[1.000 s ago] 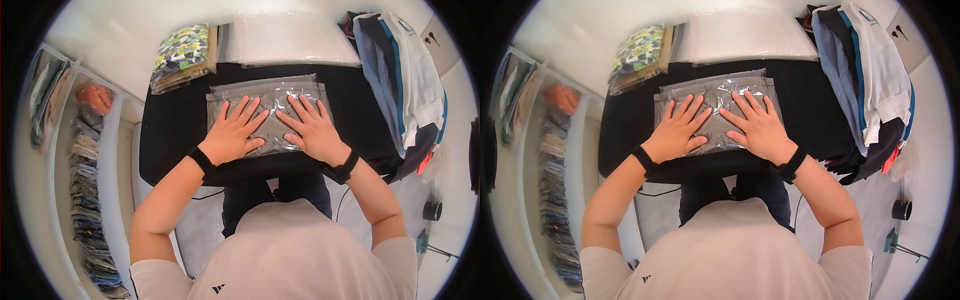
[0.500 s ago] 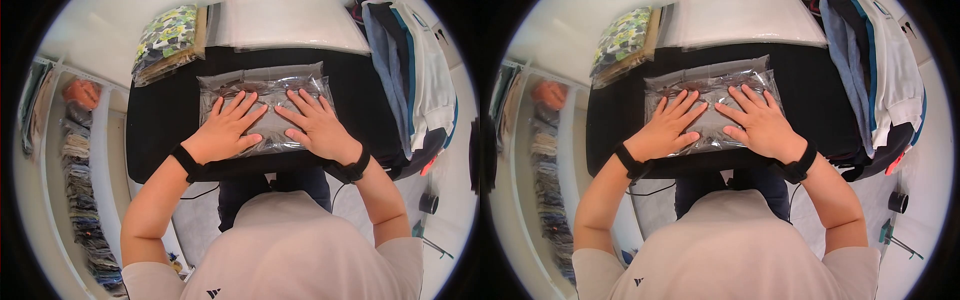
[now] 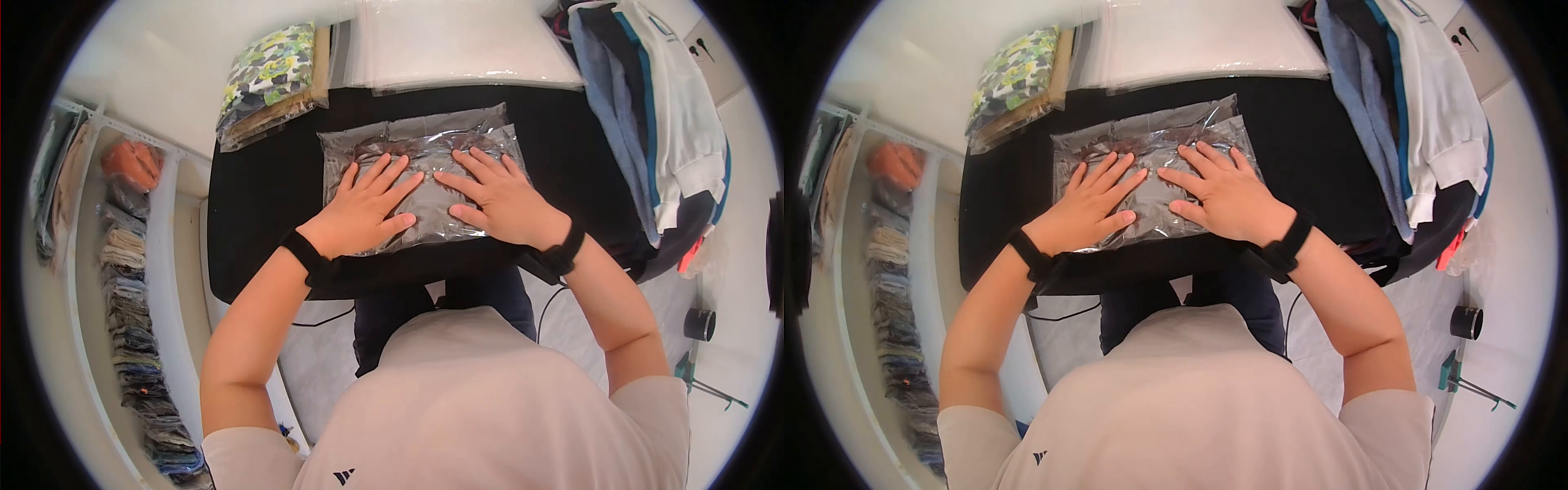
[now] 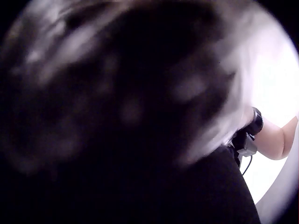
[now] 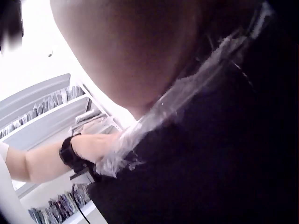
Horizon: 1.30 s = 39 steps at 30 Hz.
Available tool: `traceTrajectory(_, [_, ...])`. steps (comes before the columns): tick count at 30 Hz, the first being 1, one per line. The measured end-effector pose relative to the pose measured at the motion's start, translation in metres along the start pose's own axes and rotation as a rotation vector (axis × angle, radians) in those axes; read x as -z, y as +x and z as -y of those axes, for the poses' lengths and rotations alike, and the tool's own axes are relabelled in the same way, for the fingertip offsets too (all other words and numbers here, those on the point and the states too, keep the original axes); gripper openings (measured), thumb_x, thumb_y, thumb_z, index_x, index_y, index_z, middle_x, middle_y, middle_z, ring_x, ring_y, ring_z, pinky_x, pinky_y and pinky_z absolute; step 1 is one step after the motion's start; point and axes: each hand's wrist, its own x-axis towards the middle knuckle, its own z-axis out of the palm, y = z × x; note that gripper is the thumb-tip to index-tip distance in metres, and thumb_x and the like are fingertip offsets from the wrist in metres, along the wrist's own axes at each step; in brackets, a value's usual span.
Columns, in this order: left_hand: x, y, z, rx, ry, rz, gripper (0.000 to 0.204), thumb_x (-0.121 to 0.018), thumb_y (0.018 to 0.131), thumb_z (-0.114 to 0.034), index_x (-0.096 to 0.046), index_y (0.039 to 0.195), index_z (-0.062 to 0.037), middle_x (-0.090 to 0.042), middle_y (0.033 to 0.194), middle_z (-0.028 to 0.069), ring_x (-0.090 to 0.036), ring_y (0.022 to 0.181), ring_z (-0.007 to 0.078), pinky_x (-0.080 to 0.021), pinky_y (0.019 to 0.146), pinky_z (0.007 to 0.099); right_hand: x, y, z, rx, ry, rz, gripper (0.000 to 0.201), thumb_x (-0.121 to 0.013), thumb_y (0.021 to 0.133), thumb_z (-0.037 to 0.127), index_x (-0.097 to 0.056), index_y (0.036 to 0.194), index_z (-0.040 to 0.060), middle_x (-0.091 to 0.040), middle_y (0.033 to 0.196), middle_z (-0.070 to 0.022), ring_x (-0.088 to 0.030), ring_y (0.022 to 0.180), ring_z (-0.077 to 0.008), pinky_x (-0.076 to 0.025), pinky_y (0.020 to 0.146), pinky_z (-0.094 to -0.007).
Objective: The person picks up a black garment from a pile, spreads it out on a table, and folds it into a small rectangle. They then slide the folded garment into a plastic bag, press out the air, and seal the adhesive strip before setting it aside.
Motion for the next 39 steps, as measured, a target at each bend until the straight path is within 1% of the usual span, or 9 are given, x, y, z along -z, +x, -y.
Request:
traceTrajectory(2, [0.006, 0.0, 0.001, 0.003, -0.027, 0.094, 0.058, -0.039, 0.095, -0.042, -0.024, 0.146, -0.0188, -0.015, 0.152, 0.0121, -0.01, 0.141, 0.0319, -0.01, 0.11, 0.0559, -0.002, -0.001, 0.001, 0.018, -0.062, -0.044, 0.049, -0.048, 0.09, 0.045, -0.045, 0.134, 0.0249, -0.04, 0.14, -0.0133, -0.034, 0.131, -0.0331, -0.027, 0.104, -0.0553])
traceTrajectory(6, [0.017, 0.0, 0.005, -0.021, -0.033, 0.142, 0.058, -0.04, 0.095, -0.042, -0.024, 0.145, -0.0183, -0.014, 0.152, 0.0131, -0.011, 0.141, 0.0334, -0.014, 0.11, 0.0536, 0.004, -0.003, 0.002, 0.034, -0.06, -0.023, 0.052, -0.047, 0.09, 0.046, -0.04, 0.137, 0.0257, -0.036, 0.142, -0.0138, -0.032, 0.132, -0.0337, -0.026, 0.104, -0.0551])
traceTrajectory(9, [0.039, -0.006, 0.001, 0.01, 0.195, 0.074, 0.061, -0.044, 0.093, -0.041, -0.024, 0.145, -0.0177, -0.014, 0.152, 0.0149, -0.012, 0.14, 0.034, -0.017, 0.11, 0.0526, 0.018, 0.002, -0.003, 0.05, -0.069, 0.057, 0.053, -0.047, 0.09, 0.047, -0.038, 0.138, 0.0257, -0.034, 0.143, -0.0148, -0.029, 0.134, -0.0343, -0.025, 0.105, -0.056])
traceTrajectory(11, [0.043, -0.001, -0.001, 0.013, 0.164, 0.052, 0.063, -0.048, 0.092, -0.042, -0.024, 0.145, -0.017, -0.014, 0.151, 0.0165, -0.012, 0.14, 0.0343, -0.018, 0.11, 0.0512, 0.025, 0.01, -0.007, 0.055, -0.062, 0.096, 0.054, -0.046, 0.091, 0.048, -0.037, 0.139, 0.0263, -0.031, 0.145, -0.0159, -0.025, 0.136, -0.0347, -0.024, 0.106, -0.0568])
traceTrajectory(13, [0.042, 0.009, -0.008, -0.018, 0.032, 0.086, 0.065, -0.047, 0.092, -0.044, -0.024, 0.145, -0.0159, -0.014, 0.151, 0.0175, -0.013, 0.14, 0.0349, -0.018, 0.11, 0.0503, 0.026, 0.018, -0.01, 0.137, -0.15, 0.134, 0.056, -0.048, 0.089, 0.05, -0.036, 0.14, 0.0275, -0.028, 0.147, -0.016, -0.024, 0.137, -0.0348, -0.024, 0.106, -0.0567])
traceTrajectory(18, [0.022, 0.031, -0.004, -0.009, 0.097, 0.087, 0.079, -0.043, 0.087, -0.061, -0.02, 0.146, -0.014, -0.011, 0.152, 0.0178, -0.007, 0.141, 0.0329, -0.014, 0.11, 0.054, 0.036, 0.029, -0.02, 0.181, -0.213, 0.238, 0.062, -0.046, 0.088, 0.056, -0.033, 0.141, 0.0278, -0.023, 0.149, -0.0153, -0.02, 0.138, -0.0355, -0.021, 0.106, -0.0592])
traceTrajectory(27, [0.02, 0.043, 0.01, 0.042, -0.13, 0.291, 0.079, -0.043, 0.089, -0.057, -0.012, 0.148, -0.0139, -0.004, 0.153, 0.018, 0.001, 0.142, 0.0321, -0.005, 0.111, 0.0514, 0.02, 0.036, -0.037, 0.145, -0.02, 0.366, 0.064, -0.041, 0.089, 0.059, -0.03, 0.143, 0.0277, -0.019, 0.15, -0.0154, -0.012, 0.14, -0.0364, -0.017, 0.105, -0.0625])
traceTrajectory(37, [0.016, 0.045, 0.013, 0.033, -0.106, 0.278, 0.078, -0.042, 0.089, -0.058, -0.012, 0.148, -0.0147, -0.003, 0.153, 0.0175, 0.002, 0.142, 0.0317, -0.005, 0.11, 0.0529, 0.021, 0.04, -0.037, 0.118, -0.012, 0.381, 0.063, -0.041, 0.088, 0.061, -0.032, 0.142, 0.0273, -0.021, 0.15, -0.015, -0.012, 0.14, -0.0363, -0.016, 0.105, -0.0625])
traceTrajectory(39, [0.012, 0.046, 0.014, 0.035, -0.124, 0.274, 0.082, -0.039, 0.087, -0.064, -0.012, 0.148, -0.0159, -0.003, 0.153, 0.0165, 0.001, 0.142, 0.0306, -0.004, 0.111, 0.0528, 0.021, 0.04, -0.036, 0.097, -0.009, 0.424, 0.066, -0.041, 0.088, 0.062, -0.029, 0.143, 0.0286, -0.018, 0.151, -0.0144, -0.01, 0.14, -0.0361, -0.014, 0.106, -0.0623])
